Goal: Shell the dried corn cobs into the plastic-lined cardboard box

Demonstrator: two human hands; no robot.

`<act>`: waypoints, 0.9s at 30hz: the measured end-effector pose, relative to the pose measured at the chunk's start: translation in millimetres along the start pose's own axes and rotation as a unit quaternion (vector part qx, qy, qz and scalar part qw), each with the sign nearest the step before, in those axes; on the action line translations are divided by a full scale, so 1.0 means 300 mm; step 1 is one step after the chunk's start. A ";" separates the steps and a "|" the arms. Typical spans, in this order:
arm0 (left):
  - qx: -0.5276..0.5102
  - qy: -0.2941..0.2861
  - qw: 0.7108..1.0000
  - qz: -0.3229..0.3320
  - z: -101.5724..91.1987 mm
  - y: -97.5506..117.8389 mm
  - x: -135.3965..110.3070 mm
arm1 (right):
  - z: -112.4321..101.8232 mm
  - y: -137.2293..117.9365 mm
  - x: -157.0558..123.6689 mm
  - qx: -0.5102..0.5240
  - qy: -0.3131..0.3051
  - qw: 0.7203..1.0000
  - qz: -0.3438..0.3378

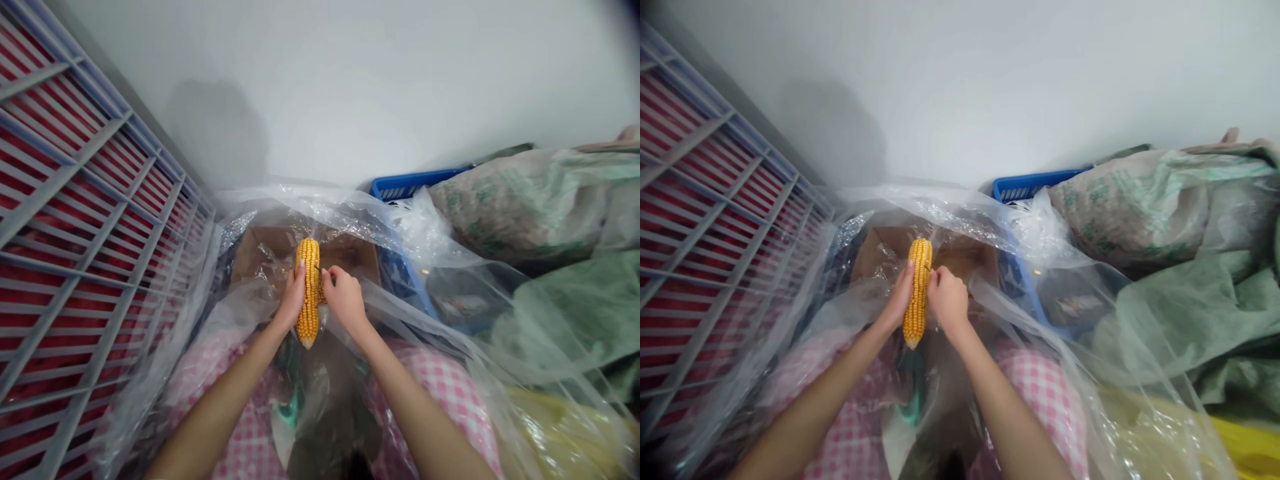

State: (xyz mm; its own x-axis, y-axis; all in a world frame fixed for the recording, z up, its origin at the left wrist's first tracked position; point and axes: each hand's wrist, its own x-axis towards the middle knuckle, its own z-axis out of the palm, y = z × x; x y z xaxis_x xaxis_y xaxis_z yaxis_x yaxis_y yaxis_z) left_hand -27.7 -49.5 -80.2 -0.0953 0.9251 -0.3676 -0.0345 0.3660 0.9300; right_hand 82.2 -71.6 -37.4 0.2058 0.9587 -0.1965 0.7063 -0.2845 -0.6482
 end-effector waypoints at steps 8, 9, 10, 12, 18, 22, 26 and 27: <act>-0.142 -0.050 0.983 -0.104 0.029 0.013 -0.031 | 0.033 -0.032 -0.010 -0.033 -0.022 0.999 0.025; -0.144 -0.050 0.983 -0.103 0.026 0.017 -0.027 | 0.019 -0.025 -0.003 -0.015 -0.015 1.000 0.015; -0.143 -0.049 0.984 -0.096 0.021 0.022 -0.021 | 0.003 -0.017 0.004 0.005 -0.009 1.000 0.003; -0.135 -0.035 0.988 -0.072 0.008 0.029 -0.005 | -0.032 0.002 0.014 0.041 -0.007 0.999 -0.026; -0.083 -0.001 0.995 -0.056 -0.022 0.040 0.033 | -0.086 0.036 0.015 0.066 -0.060 0.995 -0.049; -0.068 -0.021 0.996 -0.048 -0.022 0.044 0.030 | -0.089 0.041 0.016 0.073 -0.063 0.994 -0.050; -0.052 -0.026 0.998 -0.039 -0.021 0.047 0.022 | -0.101 0.045 0.020 0.098 -0.051 0.993 -0.052; -0.048 -0.022 0.998 -0.034 -0.021 0.048 0.022 | -0.104 0.046 0.020 0.106 -0.049 0.992 -0.053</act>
State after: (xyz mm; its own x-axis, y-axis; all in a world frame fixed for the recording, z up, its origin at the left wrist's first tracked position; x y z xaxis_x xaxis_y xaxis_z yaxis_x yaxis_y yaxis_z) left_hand -35.3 -38.9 -69.2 -0.0460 0.9024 -0.4284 -0.1349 0.4194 0.8977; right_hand 114.2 -69.5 -24.5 0.0634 0.9811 -0.1828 0.5602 -0.1866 -0.8070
